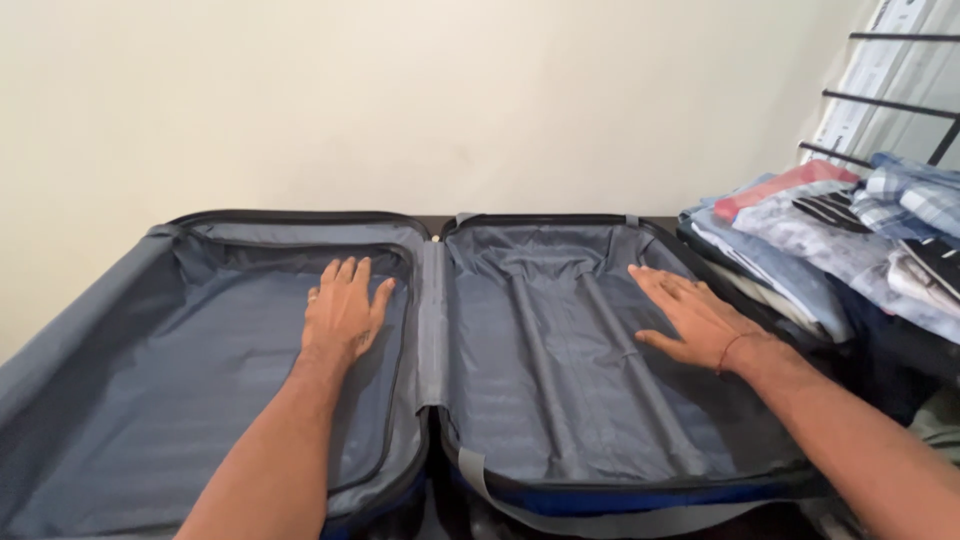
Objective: The person folds various articles of clothing, including shirts and pants, and places them into an open suitcase. The person handles each item individually, folding them neatly before arranging them inside the luggage.
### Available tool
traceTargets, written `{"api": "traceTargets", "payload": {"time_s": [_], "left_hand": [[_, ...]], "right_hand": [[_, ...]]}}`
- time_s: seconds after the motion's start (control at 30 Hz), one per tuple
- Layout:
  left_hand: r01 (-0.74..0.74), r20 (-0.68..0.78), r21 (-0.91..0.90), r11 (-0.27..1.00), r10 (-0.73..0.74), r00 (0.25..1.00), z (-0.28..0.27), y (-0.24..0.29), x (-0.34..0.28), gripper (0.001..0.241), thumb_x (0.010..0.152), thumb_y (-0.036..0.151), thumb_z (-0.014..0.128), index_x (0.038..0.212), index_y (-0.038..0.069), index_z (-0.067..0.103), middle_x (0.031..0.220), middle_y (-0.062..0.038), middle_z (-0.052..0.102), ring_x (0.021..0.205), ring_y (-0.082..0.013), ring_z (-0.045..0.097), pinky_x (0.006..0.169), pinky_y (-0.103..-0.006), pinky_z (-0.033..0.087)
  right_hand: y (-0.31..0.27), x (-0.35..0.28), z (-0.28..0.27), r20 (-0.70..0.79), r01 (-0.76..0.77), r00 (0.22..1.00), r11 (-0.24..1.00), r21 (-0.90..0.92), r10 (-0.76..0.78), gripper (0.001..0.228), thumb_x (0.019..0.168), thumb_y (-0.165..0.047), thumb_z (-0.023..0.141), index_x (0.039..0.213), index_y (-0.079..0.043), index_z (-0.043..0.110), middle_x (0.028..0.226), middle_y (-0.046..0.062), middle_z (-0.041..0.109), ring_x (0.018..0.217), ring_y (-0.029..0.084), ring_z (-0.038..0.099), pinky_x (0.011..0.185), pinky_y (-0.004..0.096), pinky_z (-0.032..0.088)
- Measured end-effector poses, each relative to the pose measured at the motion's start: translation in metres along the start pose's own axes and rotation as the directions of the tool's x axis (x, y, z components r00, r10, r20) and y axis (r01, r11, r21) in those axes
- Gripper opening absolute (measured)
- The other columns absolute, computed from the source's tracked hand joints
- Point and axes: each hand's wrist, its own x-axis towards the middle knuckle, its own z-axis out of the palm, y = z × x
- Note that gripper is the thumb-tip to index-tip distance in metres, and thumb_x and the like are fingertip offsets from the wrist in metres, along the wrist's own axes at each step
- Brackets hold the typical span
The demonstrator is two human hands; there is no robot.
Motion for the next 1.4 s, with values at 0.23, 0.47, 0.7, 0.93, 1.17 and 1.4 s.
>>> {"api": "traceTargets", "payload": {"time_s": [0.23, 0.47, 0.7, 0.93, 1.17, 1.4], "left_hand": [[-0.047, 0.049, -0.092, 0.995, 0.052, 0.997, 0.004, 0.003, 0.002, 0.06, 0.1, 0.045, 0.053, 0.146, 0.006, 0.047, 0.149, -0.011, 0.052, 0.138, -0.0317, 0.045, 0.105, -0.0513, 0.044], [0.038, 0.165, -0.037, 0.999, -0.031, 0.986, -0.039, 0.034, -0.004, 0.055, 0.102, 0.04, 0.057, 0.149, 0.012, 0.047, 0.124, -0.018, 0.064, 0.116, -0.0357, 0.061, 0.096, -0.0471, 0.054], [-0.404, -0.383, -0.016, 0.915, 0.368, 0.847, -0.068, 0.08, 0.005, 0.039, 0.093, 0.021, 0.064, 0.129, 0.007, 0.058, 0.12, -0.011, 0.071, 0.12, -0.0303, 0.059, 0.091, -0.0469, 0.05], [-0.604, -0.272, -0.06, 0.794, 0.57, 0.776, -0.099, 0.168, 0.009, 0.041, 0.089, 0.021, 0.066, 0.126, 0.005, 0.057, 0.102, -0.014, 0.071, 0.111, -0.0312, 0.06, 0.095, -0.0486, 0.047], [-0.706, -0.207, -0.068, 0.705, 0.682, 0.702, -0.093, 0.279, 0.022, 0.045, 0.089, 0.018, 0.064, 0.129, 0.004, 0.05, 0.089, -0.014, 0.071, 0.108, -0.0312, 0.061, 0.1, -0.0494, 0.045], [-0.778, -0.229, -0.247, 0.577, 0.745, 0.626, -0.103, 0.396, 0.027, 0.049, 0.082, 0.014, 0.066, 0.128, 0.005, 0.051, 0.09, -0.017, 0.07, 0.096, -0.0356, 0.066, 0.088, -0.0502, 0.051]], "right_hand": [[0.0, 0.0, -0.003, -0.016, -0.051, 0.999, 0.999, 0.005, 0.051, 0.092, 0.086, -0.031, 0.071, 0.162, -0.012, 0.021, 0.153, 0.013, 0.043, 0.14, 0.031, 0.041, 0.116, 0.039, 0.035], [-0.002, -0.001, -0.007, -0.129, -0.017, 0.992, 1.0, -0.02, 0.014, 0.082, 0.085, -0.026, 0.07, 0.152, -0.006, 0.029, 0.139, 0.017, 0.055, 0.127, 0.036, 0.052, 0.109, 0.042, 0.04], [-0.026, 0.003, -0.035, -0.502, -0.241, 0.841, 0.97, -0.011, 0.203, 0.068, 0.087, -0.018, 0.069, 0.145, 0.005, 0.041, 0.097, 0.016, 0.07, 0.102, 0.035, 0.064, 0.11, 0.054, 0.036], [-0.022, -0.008, -0.062, -0.644, -0.135, 0.752, 0.989, 0.058, 0.141, 0.05, 0.091, -0.017, 0.069, 0.134, 0.003, 0.052, 0.095, 0.014, 0.07, 0.098, 0.035, 0.065, 0.101, 0.051, 0.041], [-0.012, -0.038, -0.13, -0.787, -0.244, 0.608, 0.968, -0.063, 0.102, 0.015, 0.09, -0.014, 0.073, 0.097, -0.004, 0.065, 0.098, 0.014, 0.068, 0.098, 0.035, 0.062, 0.092, 0.048, 0.045], [0.052, -0.101, -0.202, -0.84, -0.227, 0.509, 0.971, 0.079, 0.187, 0.018, 0.091, -0.008, 0.072, 0.105, -0.001, 0.063, 0.106, 0.017, 0.064, 0.105, 0.036, 0.063, 0.092, 0.046, 0.051]]}}
